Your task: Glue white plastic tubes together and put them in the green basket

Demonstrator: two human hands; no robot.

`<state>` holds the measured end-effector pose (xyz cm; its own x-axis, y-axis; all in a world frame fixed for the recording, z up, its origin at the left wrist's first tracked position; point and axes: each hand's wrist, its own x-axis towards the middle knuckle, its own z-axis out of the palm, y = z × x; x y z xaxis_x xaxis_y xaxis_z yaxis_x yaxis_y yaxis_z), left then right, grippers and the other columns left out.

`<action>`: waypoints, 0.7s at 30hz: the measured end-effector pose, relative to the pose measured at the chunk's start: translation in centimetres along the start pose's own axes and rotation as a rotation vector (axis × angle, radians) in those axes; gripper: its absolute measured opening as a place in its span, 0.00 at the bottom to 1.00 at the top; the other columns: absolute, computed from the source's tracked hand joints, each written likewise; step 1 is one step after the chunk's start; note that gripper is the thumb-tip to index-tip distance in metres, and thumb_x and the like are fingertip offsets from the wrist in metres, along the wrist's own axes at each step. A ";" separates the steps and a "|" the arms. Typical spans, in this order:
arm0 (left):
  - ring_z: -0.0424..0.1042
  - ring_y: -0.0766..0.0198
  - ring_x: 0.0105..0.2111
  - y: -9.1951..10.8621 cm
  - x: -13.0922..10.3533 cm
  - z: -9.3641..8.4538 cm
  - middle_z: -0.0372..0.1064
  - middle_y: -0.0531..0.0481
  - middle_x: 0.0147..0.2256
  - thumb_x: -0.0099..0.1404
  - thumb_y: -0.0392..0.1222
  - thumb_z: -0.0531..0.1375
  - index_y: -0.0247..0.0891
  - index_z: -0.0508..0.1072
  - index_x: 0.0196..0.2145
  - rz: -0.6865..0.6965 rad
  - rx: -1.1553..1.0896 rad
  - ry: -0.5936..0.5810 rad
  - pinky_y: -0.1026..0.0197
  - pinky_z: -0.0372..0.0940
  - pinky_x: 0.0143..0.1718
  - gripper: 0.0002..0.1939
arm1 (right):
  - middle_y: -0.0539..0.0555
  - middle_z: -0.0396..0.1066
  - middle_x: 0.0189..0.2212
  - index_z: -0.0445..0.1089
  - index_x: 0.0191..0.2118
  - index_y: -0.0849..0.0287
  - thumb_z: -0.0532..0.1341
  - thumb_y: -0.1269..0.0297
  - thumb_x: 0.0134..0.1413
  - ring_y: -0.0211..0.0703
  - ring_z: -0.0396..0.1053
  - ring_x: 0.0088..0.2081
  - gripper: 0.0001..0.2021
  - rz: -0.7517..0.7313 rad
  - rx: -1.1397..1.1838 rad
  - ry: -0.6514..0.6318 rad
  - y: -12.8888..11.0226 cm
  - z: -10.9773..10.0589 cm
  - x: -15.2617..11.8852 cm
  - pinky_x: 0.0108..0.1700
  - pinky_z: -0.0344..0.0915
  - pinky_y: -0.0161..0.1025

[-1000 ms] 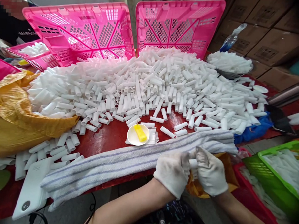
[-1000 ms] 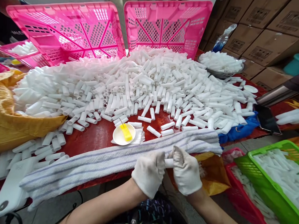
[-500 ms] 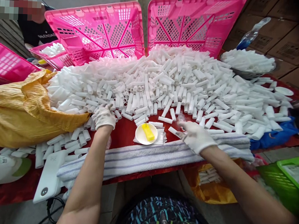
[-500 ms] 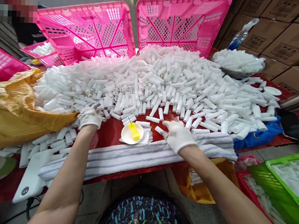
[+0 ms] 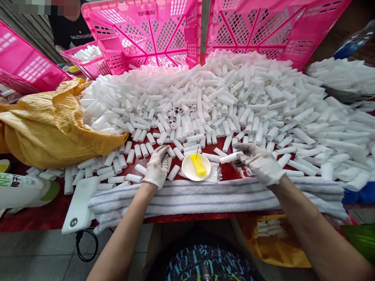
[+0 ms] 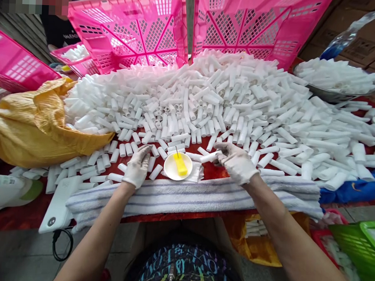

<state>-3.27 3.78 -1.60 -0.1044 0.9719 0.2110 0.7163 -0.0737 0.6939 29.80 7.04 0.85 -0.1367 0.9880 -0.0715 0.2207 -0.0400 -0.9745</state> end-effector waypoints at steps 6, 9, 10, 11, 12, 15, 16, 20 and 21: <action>0.72 0.59 0.48 0.0 -3.0 -1.8 0.72 0.44 0.47 0.67 0.37 0.53 0.38 0.77 0.44 0.083 0.021 0.030 0.54 0.67 0.56 0.14 | 0.53 0.74 0.24 0.70 0.43 0.60 0.68 0.56 0.48 0.43 0.73 0.25 0.19 0.299 0.305 -0.109 -0.7 5.1 -0.6 0.29 0.72 0.39; 0.72 0.56 0.44 0.9 -3.9 -1.2 0.72 0.43 0.44 0.65 0.40 0.59 0.38 0.77 0.45 0.050 0.170 0.002 0.53 0.68 0.50 0.12 | 0.53 0.74 0.27 0.72 0.40 0.59 0.66 0.56 0.51 0.41 0.73 0.29 0.14 0.142 0.165 -0.009 0.2 7.0 0.4 0.34 0.72 0.39; 0.72 0.55 0.44 1.3 -4.1 -0.9 0.71 0.43 0.44 0.64 0.42 0.61 0.38 0.78 0.45 0.047 0.232 -0.007 0.52 0.68 0.49 0.12 | 0.54 0.75 0.31 0.73 0.39 0.59 0.66 0.56 0.51 0.43 0.74 0.34 0.13 0.071 0.128 -0.002 0.5 7.3 0.6 0.39 0.73 0.39; 0.71 0.53 0.43 1.7 -4.1 -0.7 0.71 0.42 0.43 0.64 0.44 0.62 0.39 0.78 0.44 0.045 0.295 -0.019 0.51 0.68 0.48 0.12 | 0.55 0.76 0.35 0.74 0.38 0.59 0.67 0.56 0.51 0.45 0.74 0.39 0.13 0.006 0.108 -0.018 0.8 7.5 0.7 0.44 0.72 0.40; 0.71 0.52 0.42 2.1 -4.1 -0.5 0.71 0.42 0.41 0.64 0.45 0.62 0.40 0.79 0.43 0.043 0.354 -0.038 0.51 0.68 0.47 0.12 | 0.56 0.76 0.39 0.75 0.39 0.58 0.66 0.55 0.52 0.46 0.74 0.43 0.13 -0.050 0.100 -0.053 1.0 7.6 0.6 0.48 0.72 0.41; 0.70 0.52 0.40 3.0 -3.7 -0.3 0.71 0.42 0.40 0.64 0.48 0.61 0.42 0.80 0.40 0.028 0.457 -0.123 0.52 0.67 0.44 0.12 | 0.57 0.76 0.44 0.73 0.49 0.58 0.59 0.53 0.59 0.50 0.73 0.49 0.17 -0.093 0.139 -0.198 1.1 7.6 0.0 0.50 0.72 0.46; 0.70 0.52 0.40 3.2 -3.6 -0.2 0.72 0.43 0.40 0.65 0.47 0.61 0.43 0.80 0.41 0.022 0.468 -0.155 0.53 0.67 0.43 0.11 | 0.57 0.76 0.46 0.73 0.51 0.57 0.59 0.54 0.60 0.51 0.73 0.50 0.18 -0.093 0.134 -0.211 1.0 7.5 -0.3 0.50 0.72 0.47; 0.71 0.53 0.44 3.2 -3.1 0.0 0.73 0.43 0.43 0.66 0.44 0.60 0.43 0.79 0.46 0.015 0.456 -0.223 0.54 0.65 0.49 0.13 | 0.55 0.73 0.52 0.75 0.48 0.52 0.66 0.55 0.54 0.53 0.67 0.58 0.16 -0.114 0.063 -0.133 0.7 7.2 -1.1 0.59 0.67 0.49; 0.71 0.53 0.45 3.2 -3.0 0.1 0.74 0.43 0.44 0.66 0.44 0.60 0.43 0.79 0.47 0.015 0.449 -0.229 0.54 0.65 0.50 0.14 | 0.55 0.72 0.53 0.76 0.46 0.52 0.67 0.55 0.53 0.53 0.66 0.59 0.15 -0.112 0.061 -0.119 0.6 7.2 -1.2 0.61 0.66 0.48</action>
<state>-0.61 0.63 -0.14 0.0264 0.9993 0.0276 0.9481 -0.0338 0.3162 23.12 4.72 -1.18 -0.2713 0.9623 0.0175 0.1390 0.0572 -0.9886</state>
